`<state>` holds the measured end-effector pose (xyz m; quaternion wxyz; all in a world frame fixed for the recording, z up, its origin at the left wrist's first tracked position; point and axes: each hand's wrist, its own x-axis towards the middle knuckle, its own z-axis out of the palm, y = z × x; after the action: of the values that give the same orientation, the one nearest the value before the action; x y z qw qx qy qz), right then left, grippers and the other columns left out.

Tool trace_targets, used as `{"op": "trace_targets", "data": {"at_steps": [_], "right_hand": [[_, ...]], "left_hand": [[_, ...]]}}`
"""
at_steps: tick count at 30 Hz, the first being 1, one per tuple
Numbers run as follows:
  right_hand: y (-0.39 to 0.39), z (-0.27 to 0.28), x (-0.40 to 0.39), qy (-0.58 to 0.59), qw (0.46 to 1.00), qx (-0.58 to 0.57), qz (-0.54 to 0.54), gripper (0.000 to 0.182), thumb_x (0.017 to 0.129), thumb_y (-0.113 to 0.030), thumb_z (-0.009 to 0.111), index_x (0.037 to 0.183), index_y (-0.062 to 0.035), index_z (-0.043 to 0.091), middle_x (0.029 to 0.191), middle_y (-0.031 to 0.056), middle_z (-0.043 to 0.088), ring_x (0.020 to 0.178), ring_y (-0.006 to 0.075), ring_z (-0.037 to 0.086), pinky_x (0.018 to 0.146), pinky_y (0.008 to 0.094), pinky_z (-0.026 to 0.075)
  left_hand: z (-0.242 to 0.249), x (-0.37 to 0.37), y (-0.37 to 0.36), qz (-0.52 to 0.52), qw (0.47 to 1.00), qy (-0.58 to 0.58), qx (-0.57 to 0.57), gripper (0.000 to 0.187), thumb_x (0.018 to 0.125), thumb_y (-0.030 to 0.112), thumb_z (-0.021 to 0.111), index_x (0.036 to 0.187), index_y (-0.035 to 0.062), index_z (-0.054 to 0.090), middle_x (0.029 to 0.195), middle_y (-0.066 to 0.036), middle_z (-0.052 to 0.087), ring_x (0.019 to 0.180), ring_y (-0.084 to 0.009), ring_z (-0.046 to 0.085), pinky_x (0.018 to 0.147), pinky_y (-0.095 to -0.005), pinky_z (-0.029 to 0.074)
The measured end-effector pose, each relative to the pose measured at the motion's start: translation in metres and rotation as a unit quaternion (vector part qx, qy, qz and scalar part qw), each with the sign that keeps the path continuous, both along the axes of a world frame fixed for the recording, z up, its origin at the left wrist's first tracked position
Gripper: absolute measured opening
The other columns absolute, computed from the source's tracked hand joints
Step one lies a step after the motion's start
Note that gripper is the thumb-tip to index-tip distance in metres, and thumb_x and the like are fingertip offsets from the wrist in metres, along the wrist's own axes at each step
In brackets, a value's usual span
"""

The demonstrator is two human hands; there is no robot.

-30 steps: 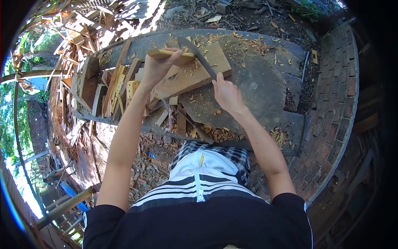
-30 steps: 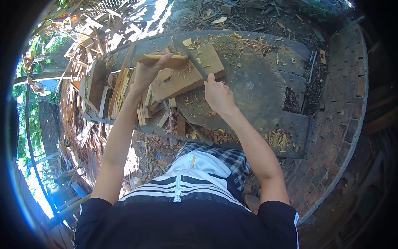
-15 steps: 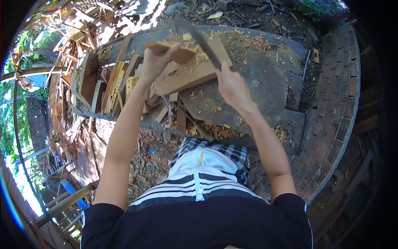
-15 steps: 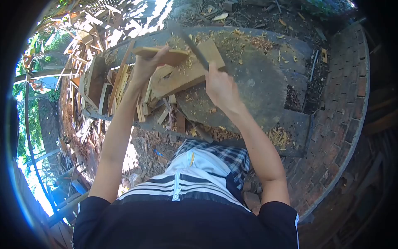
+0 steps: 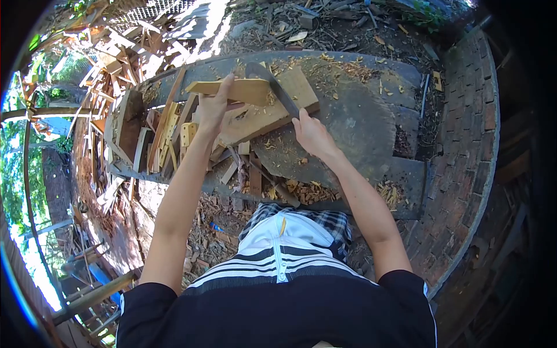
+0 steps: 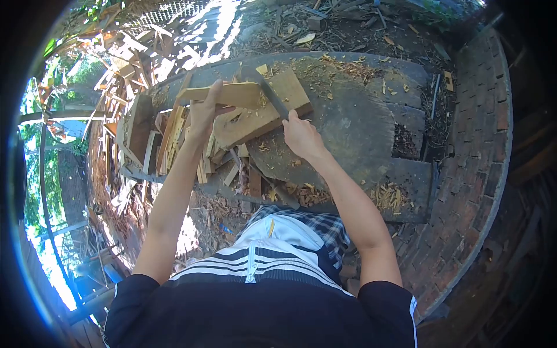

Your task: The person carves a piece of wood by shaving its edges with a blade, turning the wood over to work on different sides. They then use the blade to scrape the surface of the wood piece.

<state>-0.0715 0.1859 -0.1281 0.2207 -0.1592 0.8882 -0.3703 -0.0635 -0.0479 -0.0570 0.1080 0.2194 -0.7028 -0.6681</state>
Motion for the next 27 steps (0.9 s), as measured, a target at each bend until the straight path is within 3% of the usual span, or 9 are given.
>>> {"op": "trace_targets", "data": {"at_steps": [3,9,11,14,17,22,23,27], "right_hand": [[0.004,0.006,-0.004,-0.059,0.998,-0.025,0.027,0.025,0.1,-0.025,0.043,0.101,-0.0009,0.043,0.086,0.032,0.064,0.087,0.0505,0.062,0.074,0.0597,0.049],[0.002,0.05,-0.014,0.093,0.995,0.024,0.023,0.02,0.097,-0.02,0.044,0.101,-0.0008,0.042,0.078,0.0283,0.065,0.079,0.0504,0.064,0.068,0.0574,0.051],[-0.001,0.06,-0.015,0.149,0.988,-0.038,-0.028,0.02,0.099,-0.022,0.044,0.1,-0.0018,0.041,0.073,0.0272,0.062,0.074,0.0506,0.061,0.063,0.0585,0.048],[-0.006,0.028,-0.01,0.091,0.994,0.055,0.037,0.017,0.096,-0.017,0.043,0.1,-0.0011,0.042,0.078,0.0267,0.066,0.078,0.0488,0.064,0.067,0.0572,0.052],[-0.002,0.009,-0.009,0.046,0.996,0.04,0.07,0.017,0.097,-0.018,0.043,0.101,-0.0014,0.042,0.079,0.0262,0.066,0.079,0.0488,0.064,0.068,0.0575,0.051],[0.001,0.058,-0.012,0.051,0.998,0.028,0.039,0.019,0.098,-0.021,0.043,0.102,-0.0018,0.041,0.08,0.0269,0.066,0.082,0.05,0.064,0.07,0.059,0.05],[-0.001,0.064,-0.012,0.066,0.998,0.007,0.016,0.02,0.098,-0.022,0.043,0.102,-0.0019,0.041,0.079,0.0273,0.066,0.082,0.0505,0.064,0.071,0.0596,0.05],[-0.006,0.015,-0.009,0.041,0.996,0.062,0.057,0.021,0.099,-0.023,0.043,0.102,-0.0024,0.041,0.081,0.028,0.065,0.083,0.0513,0.063,0.072,0.06,0.049]], "left_hand": [[0.005,0.004,0.006,-0.014,0.999,-0.002,-0.046,0.037,0.088,0.028,0.072,0.108,-0.0034,0.067,0.096,-0.012,0.069,0.08,-0.0203,0.07,0.062,-0.0319,0.063],[-0.006,0.007,-0.002,-0.022,0.998,0.014,-0.051,0.03,0.089,0.021,0.07,0.109,-0.0012,0.068,0.097,-0.012,0.07,0.08,-0.0186,0.07,0.063,-0.0303,0.063],[-0.007,0.008,0.0,-0.018,0.997,0.025,-0.065,0.029,0.089,0.02,0.07,0.109,-0.0017,0.068,0.097,-0.011,0.07,0.081,-0.0181,0.07,0.064,-0.0296,0.062],[-0.006,0.007,0.002,-0.017,0.996,0.032,-0.086,0.03,0.089,0.019,0.07,0.107,-0.0034,0.068,0.096,-0.012,0.07,0.08,-0.0179,0.07,0.063,-0.0294,0.063],[-0.005,0.003,-0.001,-0.022,0.994,0.015,-0.108,0.03,0.089,0.019,0.07,0.105,-0.0057,0.068,0.094,-0.013,0.07,0.078,-0.0185,0.07,0.062,-0.0303,0.063],[-0.016,0.006,-0.011,-0.013,0.997,0.031,-0.066,0.031,0.089,0.019,0.069,0.104,-0.0079,0.067,0.092,-0.014,0.07,0.076,-0.0198,0.071,0.06,-0.0311,0.063],[-0.016,0.006,-0.013,-0.019,0.997,0.023,-0.075,0.031,0.091,0.02,0.067,0.109,-0.0057,0.067,0.093,-0.015,0.07,0.077,-0.0227,0.071,0.065,-0.0331,0.064],[-0.01,0.007,-0.01,-0.005,0.996,0.016,-0.083,0.03,0.091,0.02,0.067,0.107,-0.0057,0.068,0.092,-0.015,0.069,0.077,-0.0232,0.071,0.066,-0.034,0.064]]}}
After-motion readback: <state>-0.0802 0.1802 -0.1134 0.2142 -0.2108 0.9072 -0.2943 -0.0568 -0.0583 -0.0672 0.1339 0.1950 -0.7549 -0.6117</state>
